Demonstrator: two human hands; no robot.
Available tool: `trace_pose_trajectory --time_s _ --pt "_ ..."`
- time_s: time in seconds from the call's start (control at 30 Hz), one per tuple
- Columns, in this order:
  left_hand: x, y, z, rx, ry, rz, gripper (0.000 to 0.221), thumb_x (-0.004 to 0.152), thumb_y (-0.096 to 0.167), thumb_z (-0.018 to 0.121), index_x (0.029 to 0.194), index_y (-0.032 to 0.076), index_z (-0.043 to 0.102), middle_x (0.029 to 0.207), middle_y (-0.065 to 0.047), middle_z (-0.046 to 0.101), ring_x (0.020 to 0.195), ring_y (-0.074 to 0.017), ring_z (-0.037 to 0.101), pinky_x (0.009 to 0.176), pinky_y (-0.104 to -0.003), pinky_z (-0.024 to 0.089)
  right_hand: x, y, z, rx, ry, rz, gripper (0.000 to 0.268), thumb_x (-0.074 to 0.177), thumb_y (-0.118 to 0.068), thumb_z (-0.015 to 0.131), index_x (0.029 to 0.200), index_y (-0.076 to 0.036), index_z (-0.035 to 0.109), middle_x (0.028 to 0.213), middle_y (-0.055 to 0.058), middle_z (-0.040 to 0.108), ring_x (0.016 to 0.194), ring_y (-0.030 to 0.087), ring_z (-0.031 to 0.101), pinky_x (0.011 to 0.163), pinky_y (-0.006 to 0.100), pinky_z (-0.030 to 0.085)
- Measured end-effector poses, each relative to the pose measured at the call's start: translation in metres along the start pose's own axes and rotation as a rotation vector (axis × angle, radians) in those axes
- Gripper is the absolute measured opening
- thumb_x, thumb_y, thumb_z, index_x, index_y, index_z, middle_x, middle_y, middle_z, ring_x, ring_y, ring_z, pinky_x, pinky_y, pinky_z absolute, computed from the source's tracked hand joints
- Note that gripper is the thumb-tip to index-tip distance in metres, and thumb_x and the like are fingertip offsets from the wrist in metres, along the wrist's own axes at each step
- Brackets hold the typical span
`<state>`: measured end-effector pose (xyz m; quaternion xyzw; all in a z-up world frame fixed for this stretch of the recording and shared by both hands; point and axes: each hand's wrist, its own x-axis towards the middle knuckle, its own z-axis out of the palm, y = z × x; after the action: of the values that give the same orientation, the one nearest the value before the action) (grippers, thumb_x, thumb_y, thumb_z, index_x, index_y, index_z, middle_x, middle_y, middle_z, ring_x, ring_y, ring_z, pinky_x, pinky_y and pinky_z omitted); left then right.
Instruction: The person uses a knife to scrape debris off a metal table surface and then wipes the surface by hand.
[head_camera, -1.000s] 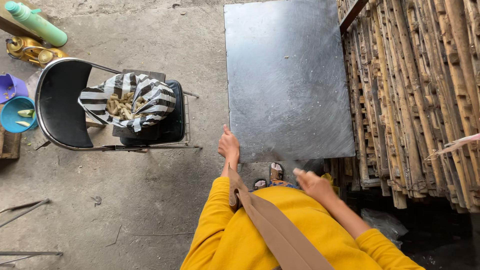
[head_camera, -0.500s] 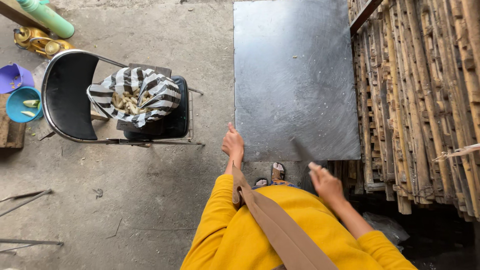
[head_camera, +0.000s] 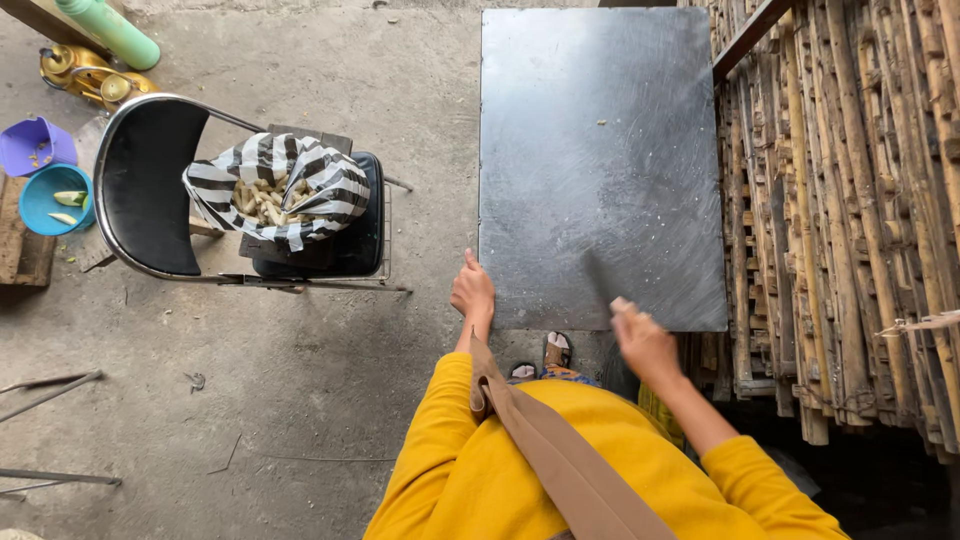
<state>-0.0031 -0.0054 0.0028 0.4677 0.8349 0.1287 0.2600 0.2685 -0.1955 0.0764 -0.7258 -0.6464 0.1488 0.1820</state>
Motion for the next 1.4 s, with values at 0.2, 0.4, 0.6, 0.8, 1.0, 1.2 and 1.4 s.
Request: trace_pose_trajectory --time_s 0.2,0.4,0.6,0.8,1.0,1.2,1.4 --pt "0.002 -0.001 0.001 0.027 -0.023 -0.03 0.083 0.108 0.057 0.017 0.093 0.003 0.078 0.093 -0.025 0.075 0.089 -0.0446 0.072 0.078 -0.054 0.056 0.019 0.005 -0.015 -0.082 -0.128 0.098 0.034 0.104 -0.035 0.051 0.135 -0.027 0.061 0.103 0.015 0.073 0.084 0.036 0.074 0.072 0.046 0.06" --pt "0.004 0.005 0.002 0.017 -0.004 -0.017 0.082 0.107 0.057 0.018 0.095 0.003 0.078 0.094 -0.025 0.075 0.09 -0.0456 0.072 0.079 -0.055 0.055 0.032 0.016 -0.014 -0.023 -0.038 -0.082 0.032 0.104 -0.036 0.048 0.131 -0.025 0.062 0.1 0.013 0.073 0.083 0.037 0.073 0.069 0.047 0.06" --pt "0.003 0.001 -0.001 -0.004 -0.015 -0.024 0.081 0.107 0.057 0.019 0.096 0.003 0.078 0.095 -0.026 0.074 0.091 -0.0471 0.071 0.08 -0.056 0.054 0.059 0.026 0.001 -0.155 -0.133 -0.005 0.032 0.107 -0.036 0.046 0.134 -0.026 0.059 0.087 0.013 0.069 0.07 0.034 0.071 0.06 0.045 0.058" --pt "0.005 0.005 0.0 -0.009 -0.003 -0.026 0.082 0.107 0.057 0.019 0.093 0.002 0.078 0.094 -0.025 0.074 0.09 -0.0466 0.071 0.079 -0.056 0.055 0.069 0.016 -0.006 0.032 0.156 -0.145 0.027 0.108 -0.031 0.049 0.129 -0.018 0.059 0.104 0.014 0.073 0.085 0.038 0.072 0.069 0.048 0.058" --pt "0.002 -0.001 -0.001 0.017 -0.023 -0.032 0.082 0.107 0.057 0.018 0.093 0.003 0.078 0.093 -0.025 0.074 0.09 -0.0463 0.071 0.078 -0.055 0.055 0.081 0.003 -0.004 -0.168 -0.233 -0.004 0.035 0.103 -0.038 0.048 0.136 -0.034 0.059 0.091 0.013 0.07 0.074 0.035 0.072 0.065 0.046 0.06" --pt "0.0 0.003 -0.003 0.021 -0.022 -0.047 0.081 0.107 0.057 0.018 0.094 0.004 0.079 0.095 -0.025 0.075 0.092 -0.0453 0.072 0.08 -0.055 0.055 0.082 0.004 0.002 0.079 0.038 0.129 0.029 0.108 -0.033 0.048 0.13 -0.016 0.059 0.105 0.018 0.074 0.09 0.041 0.072 0.074 0.053 0.057" --pt "-0.001 0.001 -0.001 -0.017 0.015 -0.009 0.079 0.106 0.057 0.019 0.098 0.005 0.078 0.096 -0.025 0.075 0.091 -0.0469 0.071 0.081 -0.055 0.054 0.081 0.0 0.008 -0.071 -0.254 -0.099 0.034 0.101 -0.04 0.048 0.13 -0.03 0.061 0.09 0.016 0.069 0.074 0.039 0.071 0.066 0.05 0.058"
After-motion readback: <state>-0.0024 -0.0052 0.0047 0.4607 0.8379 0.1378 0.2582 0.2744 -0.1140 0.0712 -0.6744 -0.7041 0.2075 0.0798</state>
